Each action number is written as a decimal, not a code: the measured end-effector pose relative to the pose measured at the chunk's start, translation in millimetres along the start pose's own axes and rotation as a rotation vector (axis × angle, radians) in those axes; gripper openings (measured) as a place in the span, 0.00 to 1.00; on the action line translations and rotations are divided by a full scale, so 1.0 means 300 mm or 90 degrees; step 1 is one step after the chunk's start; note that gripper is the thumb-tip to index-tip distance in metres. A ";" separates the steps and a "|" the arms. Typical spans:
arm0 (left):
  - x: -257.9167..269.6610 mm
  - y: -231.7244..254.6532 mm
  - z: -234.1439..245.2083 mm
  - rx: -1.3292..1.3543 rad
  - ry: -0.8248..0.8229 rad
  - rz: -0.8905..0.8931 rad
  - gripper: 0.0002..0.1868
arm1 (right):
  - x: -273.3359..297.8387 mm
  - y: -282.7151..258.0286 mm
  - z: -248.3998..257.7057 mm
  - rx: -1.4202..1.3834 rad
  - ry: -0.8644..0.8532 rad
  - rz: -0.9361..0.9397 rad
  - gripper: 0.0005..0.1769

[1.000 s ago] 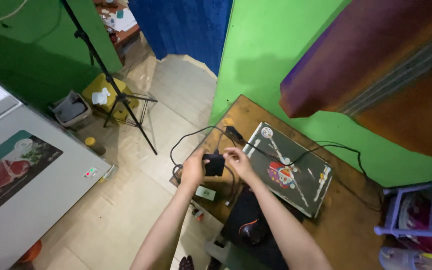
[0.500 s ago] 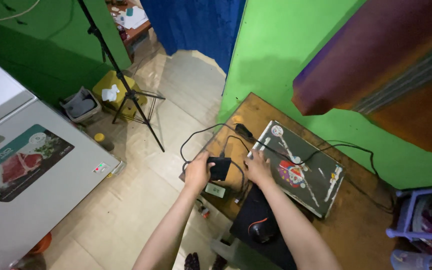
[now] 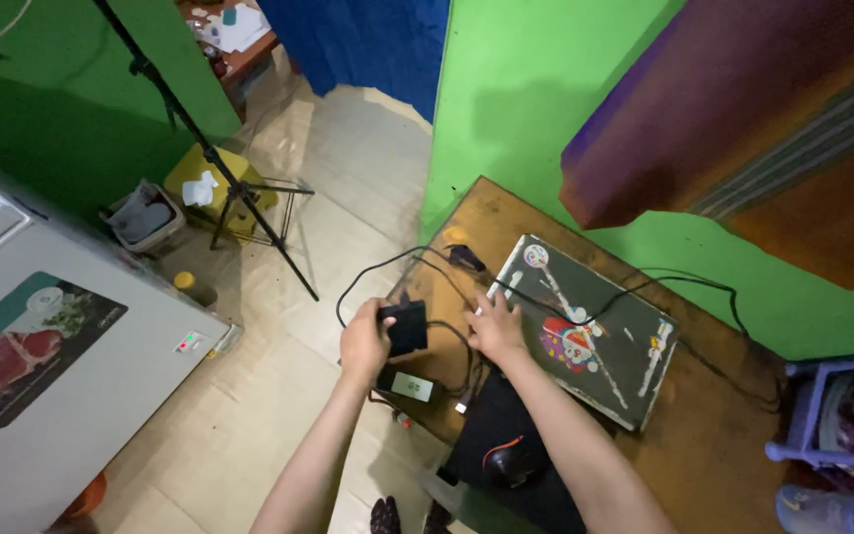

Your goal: Untangle and neatly wrap a laptop charger power cable.

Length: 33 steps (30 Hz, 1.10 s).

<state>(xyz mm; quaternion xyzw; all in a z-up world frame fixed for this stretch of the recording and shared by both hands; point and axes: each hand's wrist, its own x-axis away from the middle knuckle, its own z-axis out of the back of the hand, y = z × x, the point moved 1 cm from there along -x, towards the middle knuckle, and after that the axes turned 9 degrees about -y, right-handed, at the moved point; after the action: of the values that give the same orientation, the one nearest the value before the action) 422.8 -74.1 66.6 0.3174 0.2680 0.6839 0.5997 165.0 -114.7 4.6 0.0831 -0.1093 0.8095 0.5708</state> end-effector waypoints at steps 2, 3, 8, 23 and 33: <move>0.004 0.011 0.033 0.008 0.023 0.012 0.12 | -0.007 -0.005 0.015 -0.004 -0.017 -0.004 0.26; 0.005 0.017 0.053 0.018 0.049 0.025 0.12 | -0.013 -0.008 0.024 -0.005 -0.034 -0.006 0.26; 0.005 0.029 0.066 0.008 0.064 0.024 0.12 | -0.020 -0.003 0.015 0.021 -0.031 -0.005 0.24; -0.023 0.051 0.161 0.029 0.234 -0.040 0.12 | -0.062 -0.012 0.014 0.065 0.021 0.072 0.16; -0.049 0.164 0.217 0.062 0.269 -0.130 0.13 | -0.146 0.113 -0.131 -0.330 -0.080 0.083 0.68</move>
<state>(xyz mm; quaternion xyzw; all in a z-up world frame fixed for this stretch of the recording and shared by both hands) 441.1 -96.3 144.1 0.1671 0.4507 0.6574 0.5803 147.4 -154.7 -47.2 -0.0234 -0.3532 0.7827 0.5120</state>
